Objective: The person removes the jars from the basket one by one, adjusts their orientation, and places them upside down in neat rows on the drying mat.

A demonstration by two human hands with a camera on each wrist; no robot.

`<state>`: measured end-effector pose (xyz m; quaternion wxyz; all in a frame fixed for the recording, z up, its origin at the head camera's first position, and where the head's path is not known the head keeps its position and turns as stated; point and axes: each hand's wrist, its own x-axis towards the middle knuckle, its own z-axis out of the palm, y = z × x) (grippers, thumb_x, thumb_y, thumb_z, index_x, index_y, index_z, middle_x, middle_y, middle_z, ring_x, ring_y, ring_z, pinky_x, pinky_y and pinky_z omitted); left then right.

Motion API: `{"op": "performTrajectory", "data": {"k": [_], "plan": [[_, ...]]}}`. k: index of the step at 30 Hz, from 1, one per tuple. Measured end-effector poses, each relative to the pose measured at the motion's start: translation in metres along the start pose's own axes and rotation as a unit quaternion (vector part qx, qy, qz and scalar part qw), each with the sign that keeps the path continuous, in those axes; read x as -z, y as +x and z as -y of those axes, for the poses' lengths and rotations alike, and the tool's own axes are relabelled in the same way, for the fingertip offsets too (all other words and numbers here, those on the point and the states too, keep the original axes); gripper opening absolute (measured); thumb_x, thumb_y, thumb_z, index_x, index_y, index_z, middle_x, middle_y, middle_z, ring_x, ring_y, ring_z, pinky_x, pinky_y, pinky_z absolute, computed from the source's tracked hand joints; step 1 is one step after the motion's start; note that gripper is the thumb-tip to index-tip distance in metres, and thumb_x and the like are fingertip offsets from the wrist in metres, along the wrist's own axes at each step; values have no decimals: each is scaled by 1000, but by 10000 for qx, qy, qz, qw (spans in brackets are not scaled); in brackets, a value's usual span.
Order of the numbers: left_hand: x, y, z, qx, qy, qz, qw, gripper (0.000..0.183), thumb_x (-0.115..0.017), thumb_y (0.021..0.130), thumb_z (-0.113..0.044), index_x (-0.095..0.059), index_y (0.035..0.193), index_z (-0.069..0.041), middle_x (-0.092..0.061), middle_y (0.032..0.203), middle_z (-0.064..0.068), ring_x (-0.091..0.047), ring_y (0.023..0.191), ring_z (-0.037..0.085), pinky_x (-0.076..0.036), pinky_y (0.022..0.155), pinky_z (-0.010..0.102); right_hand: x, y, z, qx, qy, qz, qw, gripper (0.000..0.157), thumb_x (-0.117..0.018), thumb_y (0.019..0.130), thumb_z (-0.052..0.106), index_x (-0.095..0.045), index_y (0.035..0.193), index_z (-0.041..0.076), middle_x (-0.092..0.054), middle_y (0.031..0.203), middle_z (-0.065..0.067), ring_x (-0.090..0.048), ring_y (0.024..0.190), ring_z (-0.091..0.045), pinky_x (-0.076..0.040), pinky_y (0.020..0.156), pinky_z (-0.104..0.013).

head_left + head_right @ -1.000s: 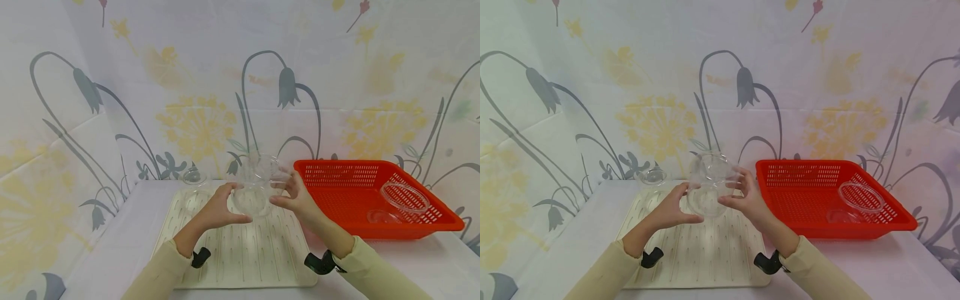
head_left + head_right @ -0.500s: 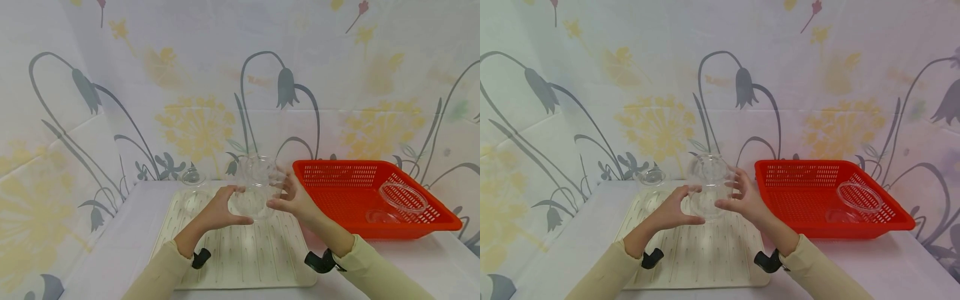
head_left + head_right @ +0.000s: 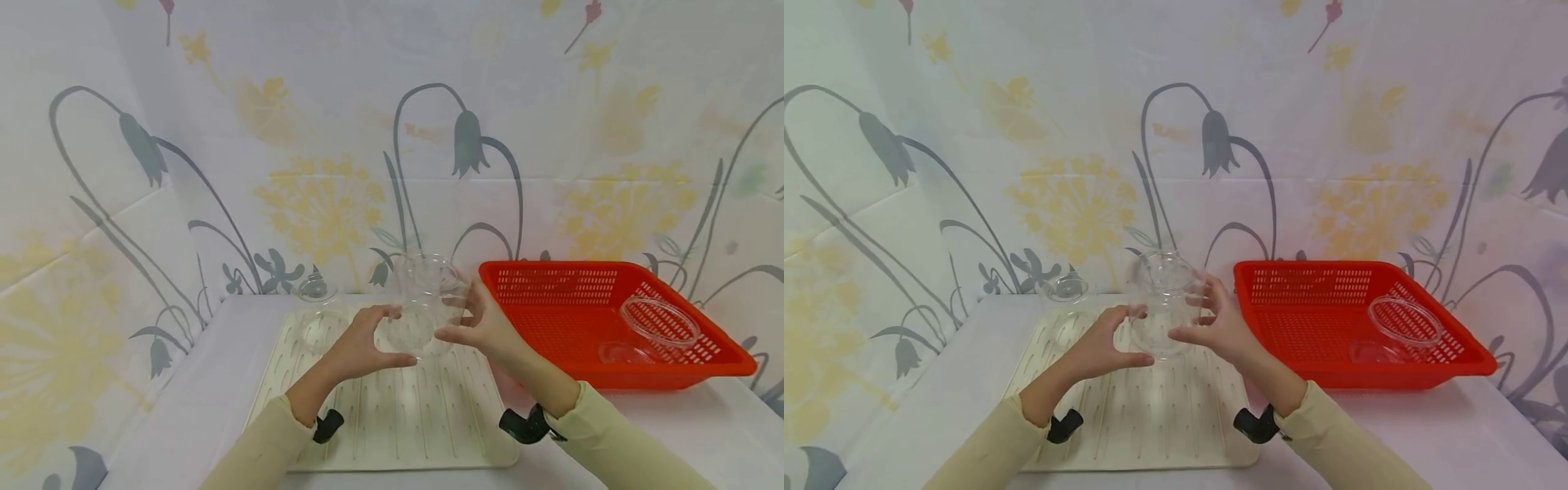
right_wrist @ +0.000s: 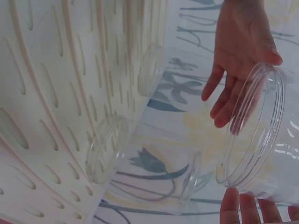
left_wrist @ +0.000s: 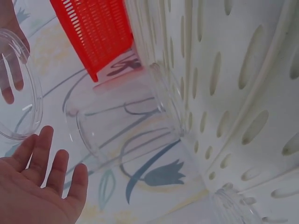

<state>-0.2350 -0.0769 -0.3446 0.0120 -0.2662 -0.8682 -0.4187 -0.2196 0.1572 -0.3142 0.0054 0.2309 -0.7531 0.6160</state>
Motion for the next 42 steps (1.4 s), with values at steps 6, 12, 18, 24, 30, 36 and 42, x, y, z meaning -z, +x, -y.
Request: {"op": "performTrajectory", "data": {"k": [6, 12, 18, 24, 30, 36, 42], "plan": [[1, -3, 4, 111, 35, -220, 9997, 85, -81, 67, -46, -42, 136, -16, -47, 128, 0, -38, 124, 22, -36, 97, 50, 2, 2, 1, 54, 14, -48, 10000, 89, -74, 79, 16, -17, 147, 18, -36, 140, -16, -41, 120, -37, -50, 82, -44], [6, -11, 12, 104, -71, -613, 9980, 82, -83, 66, -40, -44, 134, -18, -50, 123, -3, -42, 119, 19, -36, 98, 45, 1, 3, 4, 15, 52, -68, 10000, 89, -74, 79, 15, -17, 148, 15, -38, 140, -17, -42, 119, -36, -50, 82, -44], [14, -21, 24, -100, 27, -836, 9964, 78, -85, 65, -35, -47, 130, -15, -51, 121, -2, -45, 115, 19, -35, 100, 43, -1, 5, 4, -70, 47, -75, 9999, 88, -74, 78, 15, -20, 147, 17, -38, 139, -16, -43, 119, -36, -50, 82, -44], [23, -32, 35, -431, 216, -935, 9945, 73, -85, 65, -36, -50, 125, -14, -50, 122, 2, -45, 112, 19, -38, 96, 41, -2, 7, 3, 14, 64, -4, 10000, 86, -75, 78, 17, -22, 145, 16, -38, 139, -18, -44, 119, -36, -50, 81, -43], [35, -47, 48, -605, 313, -876, 9938, 71, -85, 64, -36, -50, 123, -16, -49, 120, 1, -46, 111, 22, -38, 95, 46, -4, 10, 3, 44, 50, 111, 9999, 88, -76, 77, 22, -22, 145, 15, -38, 137, -18, -42, 120, -36, -50, 83, -42], [47, -68, 63, -390, 415, -388, 9976, 80, -87, 61, -35, -46, 129, -22, -37, 125, 1, -38, 117, 29, -36, 91, 56, -11, 12, 4, -121, -45, 65, 9999, 83, -76, 76, 17, -26, 142, 17, -41, 137, -15, -46, 115, -37, -51, 80, -43], [61, -89, 78, -164, 690, -256, 9972, 84, -88, 59, -36, -44, 129, -22, -32, 130, 4, -30, 124, 33, -34, 89, 63, -16, 14, 4, -187, -225, 39, 9996, 84, -77, 76, 17, -26, 142, 17, -42, 137, -15, -48, 113, -36, -50, 82, -44]]}}
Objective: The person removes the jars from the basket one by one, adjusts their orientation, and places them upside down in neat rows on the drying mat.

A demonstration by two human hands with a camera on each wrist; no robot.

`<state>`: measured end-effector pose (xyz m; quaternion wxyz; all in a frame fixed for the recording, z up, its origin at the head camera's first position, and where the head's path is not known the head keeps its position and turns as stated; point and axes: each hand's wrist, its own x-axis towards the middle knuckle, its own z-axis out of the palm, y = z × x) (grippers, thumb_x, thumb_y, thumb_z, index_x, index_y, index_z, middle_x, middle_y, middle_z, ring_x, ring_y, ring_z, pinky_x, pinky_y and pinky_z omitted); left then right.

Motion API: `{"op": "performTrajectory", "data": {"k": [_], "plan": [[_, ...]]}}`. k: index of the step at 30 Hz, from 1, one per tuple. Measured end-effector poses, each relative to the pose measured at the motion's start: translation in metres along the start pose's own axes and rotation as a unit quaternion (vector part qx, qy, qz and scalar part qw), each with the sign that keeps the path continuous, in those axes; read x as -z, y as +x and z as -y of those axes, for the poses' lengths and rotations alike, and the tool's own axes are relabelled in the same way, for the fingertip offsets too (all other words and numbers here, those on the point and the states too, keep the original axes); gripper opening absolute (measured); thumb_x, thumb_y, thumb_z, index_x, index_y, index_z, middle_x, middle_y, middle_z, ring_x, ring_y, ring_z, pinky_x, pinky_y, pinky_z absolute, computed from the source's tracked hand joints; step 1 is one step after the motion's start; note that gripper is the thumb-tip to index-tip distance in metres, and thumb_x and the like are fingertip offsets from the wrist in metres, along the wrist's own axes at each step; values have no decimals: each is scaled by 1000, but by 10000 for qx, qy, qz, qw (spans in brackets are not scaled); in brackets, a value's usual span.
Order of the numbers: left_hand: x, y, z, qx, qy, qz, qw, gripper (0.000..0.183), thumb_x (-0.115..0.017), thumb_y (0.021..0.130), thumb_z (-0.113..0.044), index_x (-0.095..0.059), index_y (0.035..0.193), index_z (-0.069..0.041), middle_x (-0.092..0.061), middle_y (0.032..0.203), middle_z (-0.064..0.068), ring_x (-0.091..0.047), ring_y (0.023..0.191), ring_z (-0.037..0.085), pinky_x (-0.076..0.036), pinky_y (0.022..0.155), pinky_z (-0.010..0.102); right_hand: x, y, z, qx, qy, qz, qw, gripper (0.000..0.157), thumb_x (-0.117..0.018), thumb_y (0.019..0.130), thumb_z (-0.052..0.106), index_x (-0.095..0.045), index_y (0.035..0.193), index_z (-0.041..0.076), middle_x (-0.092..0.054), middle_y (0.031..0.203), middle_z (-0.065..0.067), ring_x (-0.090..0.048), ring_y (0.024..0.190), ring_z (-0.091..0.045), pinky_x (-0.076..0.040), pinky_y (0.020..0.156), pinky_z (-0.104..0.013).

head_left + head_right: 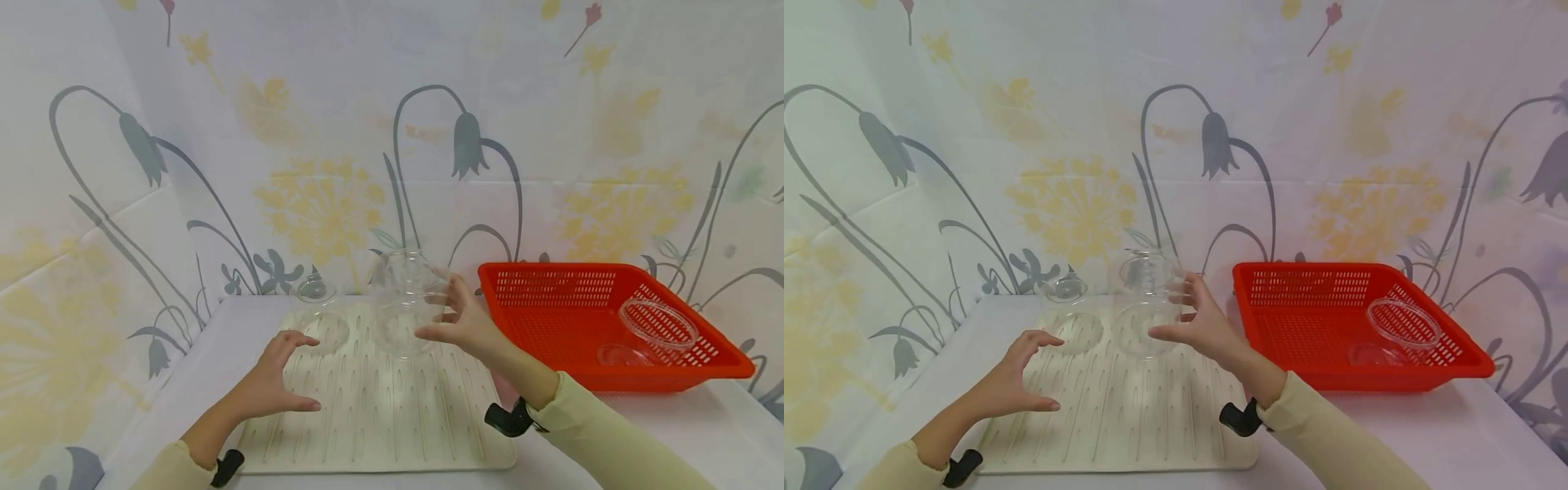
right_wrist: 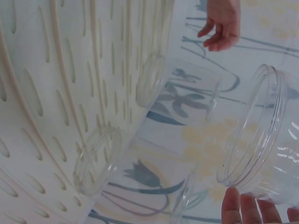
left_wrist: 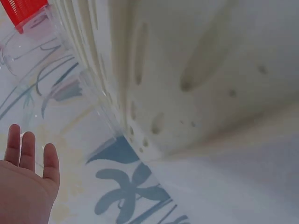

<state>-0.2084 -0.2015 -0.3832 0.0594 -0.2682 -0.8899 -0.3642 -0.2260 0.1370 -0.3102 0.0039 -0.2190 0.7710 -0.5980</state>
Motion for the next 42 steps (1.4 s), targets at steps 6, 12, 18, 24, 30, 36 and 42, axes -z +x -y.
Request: {"op": "performTrajectory", "data": {"k": [6, 12, 18, 24, 30, 36, 42], "plan": [[12, -15, 12, -50, 318, 29, 9995, 88, -88, 56, -39, -45, 128, -14, -32, 130, 7, -30, 121, 36, -34, 87, 64, -3, 2, 1, -34, 51, 126, 9999, 82, -77, 75, 19, -27, 141, 15, -41, 136, -17, -49, 110, -39, -51, 80, -44], [23, -29, 21, 9, 464, 110, 9989, 89, -88, 54, -44, -45, 128, -16, -31, 133, 11, -29, 121, 39, -34, 83, 65, -8, 5, 5, -55, 147, 248, 9996, 85, -77, 75, 17, -25, 142, 18, -38, 138, -16, -47, 111, -40, -51, 79, -44], [31, -39, 31, -137, 746, 234, 9968, 93, -86, 51, -51, -45, 127, -17, -33, 134, 15, -30, 120, 41, -29, 84, 65, -15, 8, 7, 13, 57, 294, 9995, 89, -78, 75, 20, -23, 144, 20, -39, 138, -15, -45, 115, -35, -48, 84, -44], [36, -49, 43, -383, 1043, 583, 9921, 103, -85, 43, -57, -45, 129, -17, -35, 132, 23, -31, 118, 46, -28, 82, 65, -24, 10, 9, 159, 83, 384, 9991, 91, -80, 73, 20, -23, 144, 19, -41, 135, -13, -44, 117, -32, -45, 88, -44], [42, -55, 52, -331, 984, 1137, 9881, 115, -87, 40, -53, -40, 136, -10, -32, 136, 30, -27, 120, 55, -27, 82, 72, -32, 12, 7, 157, 41, 434, 9989, 92, -81, 72, 18, -24, 144, 21, -41, 135, -11, -44, 118, -28, -44, 89, -43], [47, -58, 56, -261, 942, 1689, 9808, 117, -88, 45, -47, -36, 138, -1, -33, 137, 32, -21, 121, 62, -21, 86, 74, -40, 13, 5, 98, 107, 508, 9986, 91, -80, 73, 16, -24, 144, 21, -38, 137, -11, -43, 118, -29, -44, 89, -43], [50, -60, 61, -14, 894, 1861, 9785, 114, -88, 47, -47, -36, 139, -2, -32, 139, 31, -19, 123, 61, -19, 88, 74, -49, 17, 3, 76, 221, 606, 9979, 92, -80, 73, 16, -23, 145, 23, -37, 138, -11, -43, 120, -27, -43, 91, -45]]}}
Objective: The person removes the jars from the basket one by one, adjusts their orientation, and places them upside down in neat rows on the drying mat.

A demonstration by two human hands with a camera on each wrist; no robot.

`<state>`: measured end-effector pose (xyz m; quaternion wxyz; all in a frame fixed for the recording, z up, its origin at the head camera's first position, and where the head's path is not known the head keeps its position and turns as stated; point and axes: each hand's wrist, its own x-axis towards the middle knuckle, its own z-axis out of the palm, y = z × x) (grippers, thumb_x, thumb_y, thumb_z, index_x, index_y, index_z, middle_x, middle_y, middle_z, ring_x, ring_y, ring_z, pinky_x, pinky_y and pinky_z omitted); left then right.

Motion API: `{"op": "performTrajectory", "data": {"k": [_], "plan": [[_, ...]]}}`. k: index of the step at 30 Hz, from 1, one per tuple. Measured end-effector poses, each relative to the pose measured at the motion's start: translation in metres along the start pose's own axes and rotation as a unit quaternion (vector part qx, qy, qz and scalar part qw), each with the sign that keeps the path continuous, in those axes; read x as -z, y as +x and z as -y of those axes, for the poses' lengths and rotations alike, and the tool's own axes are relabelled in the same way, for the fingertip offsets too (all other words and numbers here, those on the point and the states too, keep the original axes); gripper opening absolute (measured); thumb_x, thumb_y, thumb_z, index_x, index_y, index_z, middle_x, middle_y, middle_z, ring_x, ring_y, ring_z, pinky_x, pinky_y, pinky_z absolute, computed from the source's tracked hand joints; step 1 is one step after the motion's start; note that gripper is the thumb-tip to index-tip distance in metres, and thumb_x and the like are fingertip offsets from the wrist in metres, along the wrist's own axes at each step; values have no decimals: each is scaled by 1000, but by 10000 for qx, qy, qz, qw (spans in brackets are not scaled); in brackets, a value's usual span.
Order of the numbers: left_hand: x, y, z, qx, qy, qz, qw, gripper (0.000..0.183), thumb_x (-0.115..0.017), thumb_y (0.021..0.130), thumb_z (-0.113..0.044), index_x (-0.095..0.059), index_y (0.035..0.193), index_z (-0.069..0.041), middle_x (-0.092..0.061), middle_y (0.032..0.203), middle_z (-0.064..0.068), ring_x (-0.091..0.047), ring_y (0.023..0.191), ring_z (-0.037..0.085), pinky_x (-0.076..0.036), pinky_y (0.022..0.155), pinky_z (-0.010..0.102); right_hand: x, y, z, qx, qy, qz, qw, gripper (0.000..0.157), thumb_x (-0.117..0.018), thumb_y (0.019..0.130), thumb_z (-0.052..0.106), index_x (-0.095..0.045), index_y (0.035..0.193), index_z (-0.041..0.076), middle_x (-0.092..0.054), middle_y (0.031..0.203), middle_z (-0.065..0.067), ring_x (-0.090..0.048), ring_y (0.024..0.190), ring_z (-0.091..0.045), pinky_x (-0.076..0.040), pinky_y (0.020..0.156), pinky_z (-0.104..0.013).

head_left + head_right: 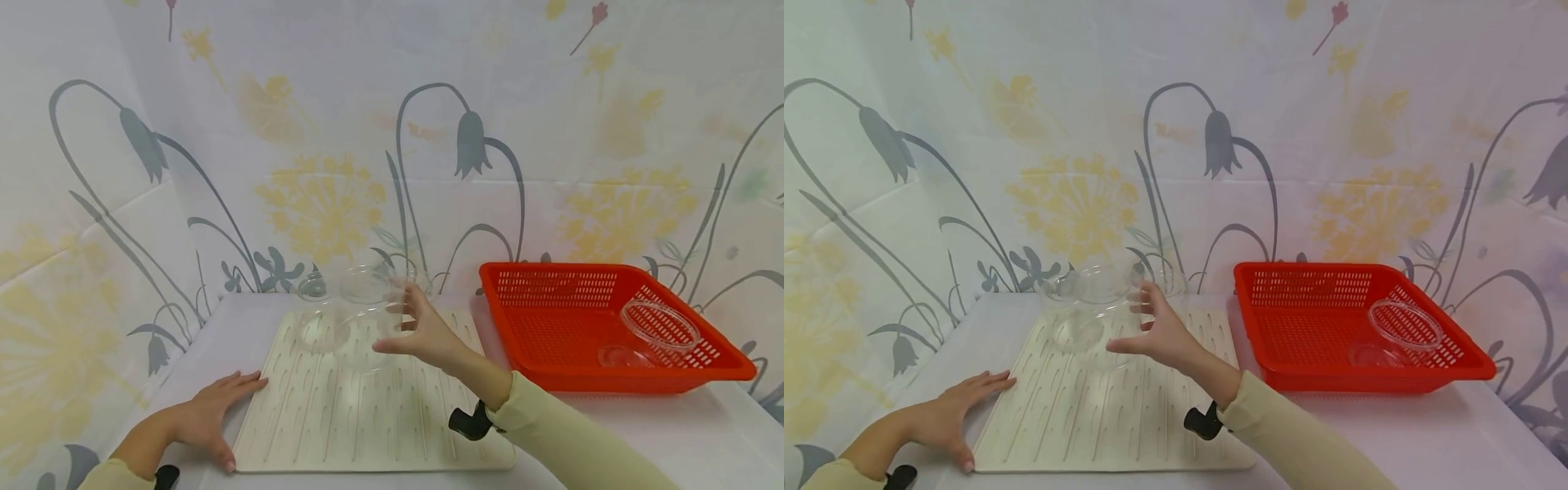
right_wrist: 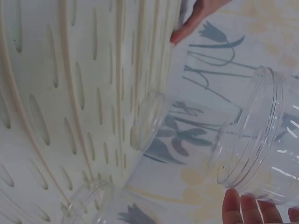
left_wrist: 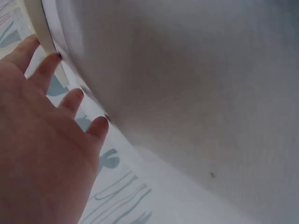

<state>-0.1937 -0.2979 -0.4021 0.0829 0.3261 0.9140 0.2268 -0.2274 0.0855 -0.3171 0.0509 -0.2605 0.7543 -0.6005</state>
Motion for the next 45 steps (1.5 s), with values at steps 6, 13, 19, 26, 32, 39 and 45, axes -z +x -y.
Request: {"op": "performTrajectory", "data": {"k": [6, 13, 19, 26, 32, 39, 45], "plan": [[2, 0, 4, 351, -259, 132, 9990, 113, -88, 47, -46, -37, 140, -6, -32, 142, 26, -18, 126, 57, -19, 90, 73, -9, 7, -7, 88, 136, 79, 9998, 95, -81, 72, 14, -22, 145, 19, -38, 137, -10, -41, 122, -28, -39, 93, -48], [2, 1, 5, 382, -401, 220, 9982, 111, -88, 49, -44, -37, 140, -7, -32, 143, 25, -19, 126, 58, -20, 89, 73, -21, 13, -9, -19, 166, 109, 9998, 95, -81, 72, 14, -22, 145, 20, -40, 136, -8, -45, 118, -26, -42, 91, -47], [2, 2, 5, 461, -425, 244, 9977, 111, -88, 49, -43, -37, 140, -6, -32, 142, 27, -19, 126, 58, -20, 89, 73, -31, 17, -13, -43, 127, 190, 9997, 93, -81, 72, 15, -24, 145, 26, -37, 137, -8, -45, 117, -29, -43, 89, -43], [3, 1, 3, 537, -515, 315, 9967, 110, -89, 51, -40, -35, 141, -7, -30, 142, 28, -17, 126, 59, -19, 88, 75, -44, 23, -16, -99, 202, 376, 9990, 91, -80, 73, 13, -23, 144, 23, -34, 139, -7, -41, 123, -25, -39, 94, -45], [3, 2, 3, 566, -538, 355, 9963, 109, -88, 52, -40, -35, 141, -9, -31, 142, 28, -17, 126, 59, -20, 88, 75, -57, 27, -19, -261, 192, 567, 9979, 90, -80, 74, 14, -24, 144, 23, -37, 137, -5, -42, 124, -24, -40, 95, -42], [3, 3, 5, 565, -514, 341, 9965, 108, -89, 51, -41, -36, 140, -11, -32, 142, 27, -19, 126, 59, -21, 88, 75, -71, 31, -22, -390, 168, 721, 9965, 90, -79, 74, 12, -24, 144, 21, -39, 136, -4, -43, 123, -21, -41, 94, -33], [4, 3, 3, 536, -564, 400, 9962, 106, -89, 52, -36, -37, 140, -7, -32, 142, 27, -17, 125, 59, -21, 88, 75, -84, 36, -30, -509, 238, 836, 9949, 89, -80, 72, 11, -26, 142, 22, -39, 134, 0, -43, 123, -17, -39, 95, -30]]}}
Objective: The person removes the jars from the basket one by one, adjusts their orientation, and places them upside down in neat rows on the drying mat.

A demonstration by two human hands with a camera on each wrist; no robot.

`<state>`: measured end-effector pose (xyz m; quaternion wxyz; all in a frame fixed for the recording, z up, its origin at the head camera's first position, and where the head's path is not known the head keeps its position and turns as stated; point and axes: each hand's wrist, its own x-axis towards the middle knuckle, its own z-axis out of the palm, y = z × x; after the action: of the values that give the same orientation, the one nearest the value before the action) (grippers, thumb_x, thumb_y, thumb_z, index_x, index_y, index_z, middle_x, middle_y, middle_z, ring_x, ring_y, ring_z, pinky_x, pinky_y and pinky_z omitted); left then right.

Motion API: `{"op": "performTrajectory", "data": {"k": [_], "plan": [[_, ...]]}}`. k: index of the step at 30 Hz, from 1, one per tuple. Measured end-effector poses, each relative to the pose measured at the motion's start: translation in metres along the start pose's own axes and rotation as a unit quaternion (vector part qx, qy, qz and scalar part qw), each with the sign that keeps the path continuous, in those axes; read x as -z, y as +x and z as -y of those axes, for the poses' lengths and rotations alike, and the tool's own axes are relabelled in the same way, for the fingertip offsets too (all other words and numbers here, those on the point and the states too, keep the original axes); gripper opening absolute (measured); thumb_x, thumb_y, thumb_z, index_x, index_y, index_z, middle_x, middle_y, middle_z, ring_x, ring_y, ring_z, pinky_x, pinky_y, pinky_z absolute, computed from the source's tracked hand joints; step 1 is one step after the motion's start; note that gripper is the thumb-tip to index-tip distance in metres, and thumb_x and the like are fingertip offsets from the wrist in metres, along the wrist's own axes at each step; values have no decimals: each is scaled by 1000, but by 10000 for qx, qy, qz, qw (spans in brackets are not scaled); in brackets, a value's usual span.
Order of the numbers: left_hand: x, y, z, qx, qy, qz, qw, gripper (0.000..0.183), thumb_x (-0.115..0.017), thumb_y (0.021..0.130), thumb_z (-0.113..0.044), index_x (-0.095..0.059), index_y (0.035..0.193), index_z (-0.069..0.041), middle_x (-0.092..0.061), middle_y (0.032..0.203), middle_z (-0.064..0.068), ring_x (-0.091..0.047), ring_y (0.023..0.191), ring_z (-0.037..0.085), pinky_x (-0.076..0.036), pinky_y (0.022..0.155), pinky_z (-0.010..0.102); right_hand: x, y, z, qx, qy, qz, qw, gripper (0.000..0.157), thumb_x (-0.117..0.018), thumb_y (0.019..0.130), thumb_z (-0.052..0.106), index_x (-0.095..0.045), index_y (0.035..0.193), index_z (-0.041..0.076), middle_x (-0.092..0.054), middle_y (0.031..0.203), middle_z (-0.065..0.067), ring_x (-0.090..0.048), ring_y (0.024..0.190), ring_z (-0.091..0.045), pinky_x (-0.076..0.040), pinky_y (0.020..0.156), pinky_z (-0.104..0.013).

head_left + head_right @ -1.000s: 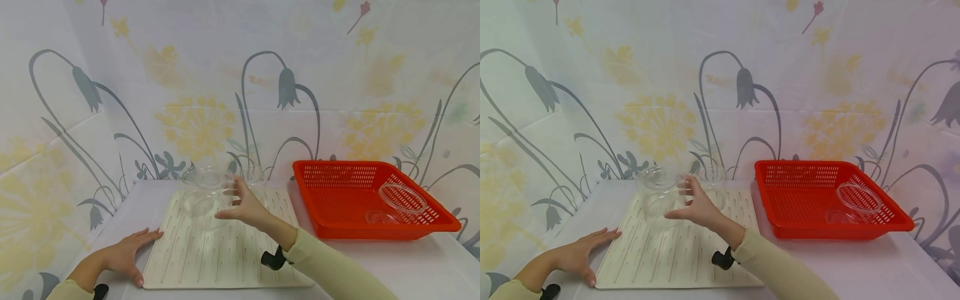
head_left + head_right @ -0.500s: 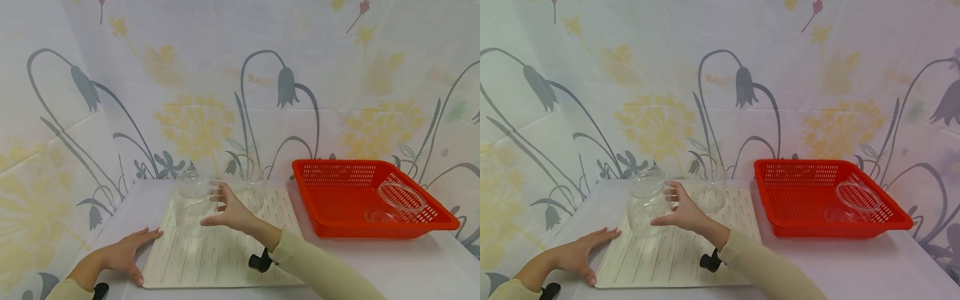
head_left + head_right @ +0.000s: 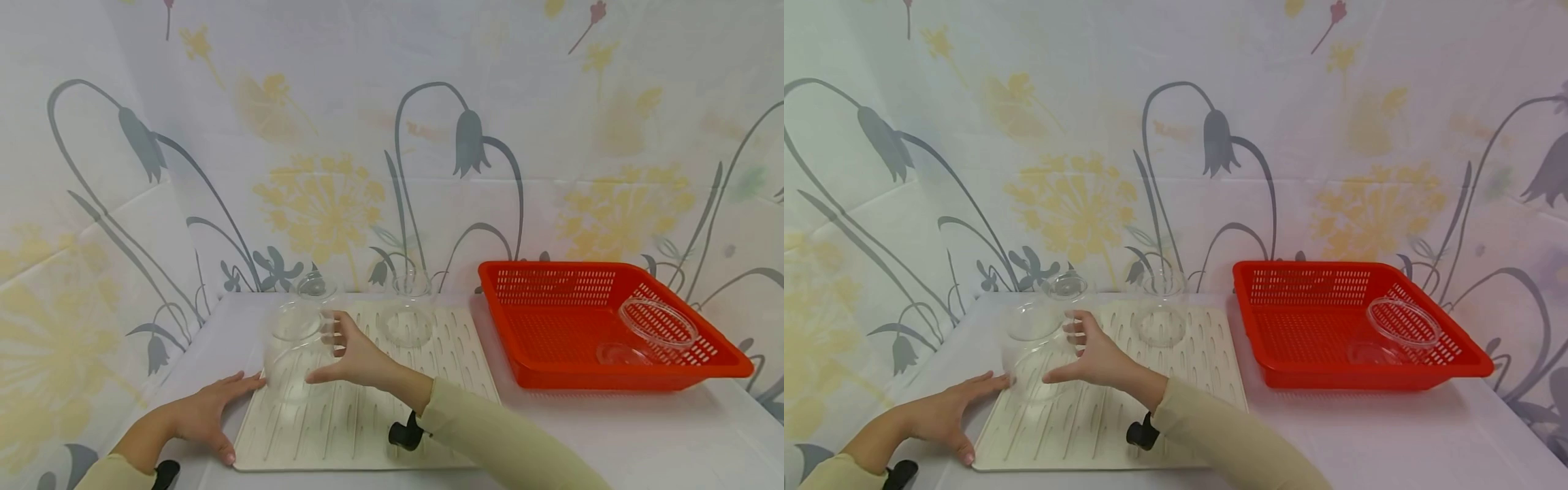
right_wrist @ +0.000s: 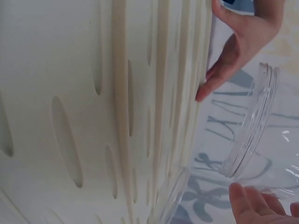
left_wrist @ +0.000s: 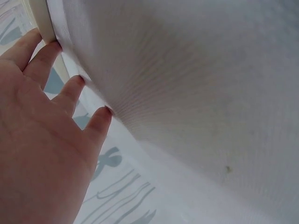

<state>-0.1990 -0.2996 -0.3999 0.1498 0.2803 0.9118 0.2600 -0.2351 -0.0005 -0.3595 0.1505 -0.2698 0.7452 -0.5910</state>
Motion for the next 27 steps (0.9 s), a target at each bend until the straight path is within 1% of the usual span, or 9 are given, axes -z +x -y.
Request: {"op": "performTrajectory", "data": {"k": [4, 8, 12, 14, 20, 27], "plan": [[0, 1, -1, 120, -17, 46, 9999, 106, -90, 51, -36, -38, 138, -2, -32, 142, 28, -17, 126, 59, -20, 90, 74, -6, 3, -5, -56, -82, 152, 9998, 90, -81, 71, 10, -26, 141, 19, -38, 135, -1, -42, 124, -19, -39, 95, -28], [0, 2, -2, 286, -79, 86, 9995, 107, -89, 50, -37, -38, 137, 0, -31, 142, 29, -16, 126, 58, -19, 91, 74, -9, 5, -11, -240, -188, 291, 9991, 91, -82, 70, 11, -24, 140, 17, -36, 136, -4, -40, 126, -22, -39, 97, -29], [0, 1, -4, 304, -60, 109, 9995, 106, -90, 51, -35, -38, 137, 0, -30, 142, 29, -16, 126, 58, -20, 90, 74, -13, 7, -17, -438, -276, 351, 9980, 92, -83, 69, 11, -23, 139, 15, -36, 136, -6, -39, 127, -25, -38, 99, -33], [0, 1, -4, 265, -30, 105, 9996, 105, -90, 51, -34, -39, 137, 1, -31, 141, 29, -16, 126, 58, -20, 90, 73, -15, 8, -19, -473, -304, 382, 9977, 93, -83, 68, 10, -22, 138, 15, -35, 136, -7, -38, 127, -26, -38, 99, -34], [-1, 2, -2, 114, 28, 64, 9999, 104, -90, 52, -34, -39, 134, 4, -33, 139, 32, -18, 125, 59, -20, 90, 73, -16, 10, -25, -526, -164, 559, 9969, 92, -81, 70, 6, -19, 137, 16, -32, 136, -7, -35, 129, -26, -36, 101, -35], [-1, 1, -1, 255, -102, 81, 9996, 109, -89, 51, -37, -37, 137, 3, -30, 141, 31, -16, 126, 58, -19, 91, 73, -12, 9, -26, -708, -213, 787, 9942, 93, -80, 72, 8, -15, 139, 18, -28, 140, -7, -31, 132, -26, -35, 101, -35]]}}
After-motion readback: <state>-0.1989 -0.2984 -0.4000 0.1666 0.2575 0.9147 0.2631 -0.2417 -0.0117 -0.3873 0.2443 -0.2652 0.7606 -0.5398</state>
